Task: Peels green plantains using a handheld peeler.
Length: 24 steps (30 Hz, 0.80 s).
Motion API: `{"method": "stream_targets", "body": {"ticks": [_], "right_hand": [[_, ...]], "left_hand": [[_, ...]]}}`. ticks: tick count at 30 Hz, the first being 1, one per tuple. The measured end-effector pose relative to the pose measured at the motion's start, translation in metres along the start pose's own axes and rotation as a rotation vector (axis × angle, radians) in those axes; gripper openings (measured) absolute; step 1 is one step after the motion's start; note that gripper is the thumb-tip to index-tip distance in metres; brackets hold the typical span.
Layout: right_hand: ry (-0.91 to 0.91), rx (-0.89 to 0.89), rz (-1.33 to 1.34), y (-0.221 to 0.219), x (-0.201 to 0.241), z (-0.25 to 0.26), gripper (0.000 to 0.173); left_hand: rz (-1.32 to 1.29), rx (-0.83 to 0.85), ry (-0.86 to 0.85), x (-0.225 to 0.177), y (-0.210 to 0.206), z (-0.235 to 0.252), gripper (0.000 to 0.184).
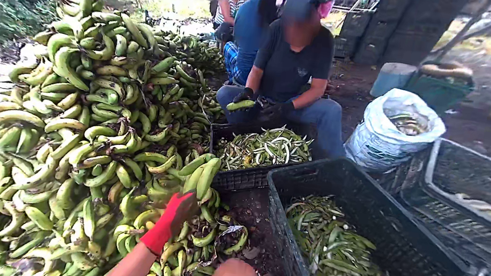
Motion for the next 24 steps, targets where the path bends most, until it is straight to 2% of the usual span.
{"method": "stream_targets", "body": {"ticks": [3, 5, 7, 9, 13, 15, 17, 18, 20, 22, 24], "right_hand": [[-0.032, -0.034, -0.006, 0.011, -0.006, 0.007, 0.059], [0.026, -0.025, 0.039, 0.009, 0.001, 0.007, 0.059], [0.104, 0.005, 0.108, 0.01, 0.013, -0.002, 0.06], [0.186, -0.04, 0.13, 0.022, 0.024, -0.013, 0.064], [0.246, -0.197, 0.144, 0.05, 0.032, -0.029, 0.067], [0.247, -0.235, 0.165, 0.054, 0.035, -0.035, 0.068], [0.238, -0.224, 0.174, 0.052, 0.034, -0.04, 0.07], [0.232, -0.216, 0.166, 0.05, 0.032, -0.041, 0.07], [0.215, -0.194, 0.143, 0.045, 0.026, -0.045, 0.071], [0.224, -0.18, 0.124, 0.04, 0.026, -0.045, 0.07], [0.216, -0.178, 0.116, 0.038, 0.024, -0.048, 0.068]], "left_hand": [[0.03, 0.158, -0.08, -0.043, -0.067, -0.042, 0.015], [0.053, 0.257, -0.147, -0.059, -0.111, -0.07, 0.013], [0.122, 0.374, -0.222, -0.064, -0.156, -0.098, 0.015], [0.199, 0.501, -0.282, -0.056, -0.199, -0.123, 0.026], [0.472, 0.743, -0.434, -0.018, -0.274, -0.162, 0.062], [0.763, 0.872, -0.574, 0.02, -0.308, -0.168, 0.08], [1.176, 1.009, -0.666, 0.07, -0.333, -0.174, 0.091], [1.392, 1.085, -0.686, 0.097, -0.34, -0.177, 0.089], [1.667, 1.226, -0.662, 0.138, -0.343, -0.186, 0.074], [1.752, 1.299, -0.609, 0.152, -0.348, -0.19, 0.06], [1.746, 1.335, -0.554, 0.149, -0.353, -0.193, 0.055]]}}
Point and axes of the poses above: each hand's wrist, its own z-axis towards the middle knuckle, its own y-axis out of the back of the hand, x = y × z, the point moved 9 cm from there along z, towards the middle knuckle, and after that the axes turned 11 degrees about -x, right-handed, at the moved point
